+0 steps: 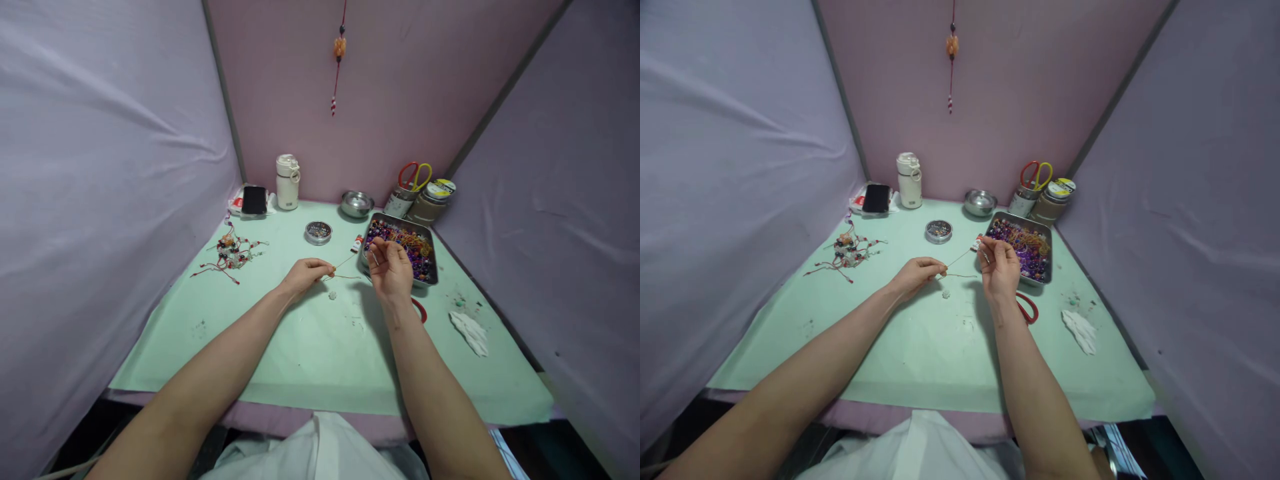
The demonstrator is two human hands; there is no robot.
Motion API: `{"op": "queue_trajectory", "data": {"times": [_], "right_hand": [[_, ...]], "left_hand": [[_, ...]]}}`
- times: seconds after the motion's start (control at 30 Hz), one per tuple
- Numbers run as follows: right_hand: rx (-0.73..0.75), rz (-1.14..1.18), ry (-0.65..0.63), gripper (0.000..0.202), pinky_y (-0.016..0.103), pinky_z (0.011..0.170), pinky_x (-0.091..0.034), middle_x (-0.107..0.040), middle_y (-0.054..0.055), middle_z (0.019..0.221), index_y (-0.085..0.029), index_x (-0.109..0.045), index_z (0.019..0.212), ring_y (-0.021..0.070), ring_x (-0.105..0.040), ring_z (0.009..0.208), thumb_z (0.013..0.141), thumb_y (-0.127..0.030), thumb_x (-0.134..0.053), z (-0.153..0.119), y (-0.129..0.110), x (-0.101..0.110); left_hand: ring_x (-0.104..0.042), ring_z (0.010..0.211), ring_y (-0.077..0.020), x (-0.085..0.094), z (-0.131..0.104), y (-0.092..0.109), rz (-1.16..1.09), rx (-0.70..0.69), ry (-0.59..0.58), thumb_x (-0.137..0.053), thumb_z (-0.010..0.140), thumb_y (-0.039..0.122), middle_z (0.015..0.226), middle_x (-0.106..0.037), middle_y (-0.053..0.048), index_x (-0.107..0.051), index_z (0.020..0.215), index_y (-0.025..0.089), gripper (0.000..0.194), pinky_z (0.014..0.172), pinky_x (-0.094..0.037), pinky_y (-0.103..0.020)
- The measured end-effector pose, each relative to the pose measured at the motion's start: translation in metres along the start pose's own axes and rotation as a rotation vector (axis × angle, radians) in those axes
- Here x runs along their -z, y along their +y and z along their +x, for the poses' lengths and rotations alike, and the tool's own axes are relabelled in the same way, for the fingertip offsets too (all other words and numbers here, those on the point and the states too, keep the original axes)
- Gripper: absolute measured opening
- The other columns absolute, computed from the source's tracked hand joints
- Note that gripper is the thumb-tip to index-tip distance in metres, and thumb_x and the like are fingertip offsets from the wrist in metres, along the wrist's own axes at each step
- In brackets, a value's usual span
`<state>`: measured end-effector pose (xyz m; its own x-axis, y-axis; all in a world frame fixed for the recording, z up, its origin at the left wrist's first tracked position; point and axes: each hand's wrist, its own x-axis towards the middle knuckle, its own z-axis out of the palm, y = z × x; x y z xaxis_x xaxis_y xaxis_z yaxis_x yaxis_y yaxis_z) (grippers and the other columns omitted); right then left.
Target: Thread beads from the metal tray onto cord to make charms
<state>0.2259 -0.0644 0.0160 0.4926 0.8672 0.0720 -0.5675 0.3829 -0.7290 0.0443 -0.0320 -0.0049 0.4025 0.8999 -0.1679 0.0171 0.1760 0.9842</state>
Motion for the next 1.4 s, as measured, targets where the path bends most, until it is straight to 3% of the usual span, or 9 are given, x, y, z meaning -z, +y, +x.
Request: {"op": "queue_trajectory", "data": {"times": [0.5, 0.77, 0.9, 1.0, 1.2, 1.3, 1.4], "right_hand": [[0.075, -0.193, 0.007, 0.030, 0.026, 0.069, -0.054, -0.069, 0.006, 0.106, -0.020, -0.055, 0.080, 0.0148, -0.067, 0.087, 0.069, -0.042, -0.072, -0.001, 0.003, 0.000], [0.017, -0.431, -0.068, 0.030, 0.032, 0.078, -0.054, -0.069, 0.008, 0.097, -0.017, -0.063, 0.080, 0.0185, -0.066, 0.092, 0.066, -0.041, -0.074, -0.013, 0.013, -0.005], [-0.030, -0.497, -0.163, 0.029, 0.033, 0.078, -0.054, -0.069, 0.007, 0.096, -0.017, -0.063, 0.078, 0.0173, -0.065, 0.090, 0.067, -0.042, -0.072, -0.021, 0.019, -0.008], [-0.120, -0.543, -0.247, 0.028, 0.033, 0.078, -0.054, -0.068, 0.004, 0.084, -0.018, -0.062, 0.076, 0.0157, -0.065, 0.083, 0.067, -0.043, -0.071, -0.025, 0.025, -0.007], [-0.237, -0.559, -0.329, 0.026, 0.033, 0.080, -0.051, -0.065, 0.002, 0.079, -0.018, -0.064, 0.078, 0.0150, -0.062, 0.078, 0.069, -0.042, -0.070, -0.025, 0.034, -0.003], [-0.120, -0.724, -0.339, 0.027, 0.036, 0.078, -0.050, -0.064, 0.004, 0.084, -0.019, -0.066, 0.086, 0.0167, -0.060, 0.077, 0.074, -0.043, -0.063, -0.023, 0.034, 0.000], [0.164, -0.990, -0.277, 0.027, 0.038, 0.081, -0.047, -0.057, 0.007, 0.094, -0.020, -0.068, 0.094, 0.0163, -0.055, 0.075, 0.077, -0.039, -0.059, -0.023, 0.030, 0.001]], "left_hand": [[-0.042, 0.056, -0.0082, 0.002, -0.007, 0.010, 0.045, -0.016, -0.163, -0.074, 0.060, 0.041, 0.070, -0.062, -0.004, -0.071, 0.074, 0.016, 0.029, 0.050, -0.028, -0.024], [-0.046, 0.062, -0.0083, 0.010, -0.010, 0.015, -0.052, -0.049, -0.284, -0.076, 0.061, 0.040, 0.077, -0.060, -0.002, -0.068, 0.075, 0.017, 0.028, 0.057, -0.032, -0.023], [-0.050, 0.071, -0.0091, 0.010, -0.012, 0.021, -0.121, -0.137, -0.263, -0.076, 0.061, 0.040, 0.099, -0.061, -0.004, -0.068, 0.071, 0.017, 0.026, 0.060, -0.036, -0.023], [-0.052, 0.076, -0.0103, 0.008, -0.014, 0.023, -0.171, -0.178, -0.267, -0.075, 0.063, 0.039, 0.114, -0.059, -0.007, -0.069, 0.072, 0.016, 0.025, 0.062, -0.038, -0.024], [-0.050, 0.067, -0.0104, 0.001, -0.010, 0.016, -0.203, -0.151, -0.165, -0.076, 0.061, 0.039, 0.078, -0.065, -0.006, -0.070, 0.074, 0.015, 0.028, 0.066, -0.040, -0.027], [-0.050, 0.065, -0.0099, -0.001, -0.005, 0.011, -0.186, -0.162, -0.080, -0.076, 0.060, 0.039, 0.075, -0.066, -0.004, -0.070, 0.075, 0.015, 0.029, 0.068, -0.040, -0.027], [-0.048, 0.063, -0.0092, 0.000, 0.000, 0.006, -0.137, -0.186, -0.004, -0.075, 0.061, 0.041, 0.074, -0.066, -0.004, -0.071, 0.075, 0.015, 0.030, 0.066, -0.040, -0.027]]}}
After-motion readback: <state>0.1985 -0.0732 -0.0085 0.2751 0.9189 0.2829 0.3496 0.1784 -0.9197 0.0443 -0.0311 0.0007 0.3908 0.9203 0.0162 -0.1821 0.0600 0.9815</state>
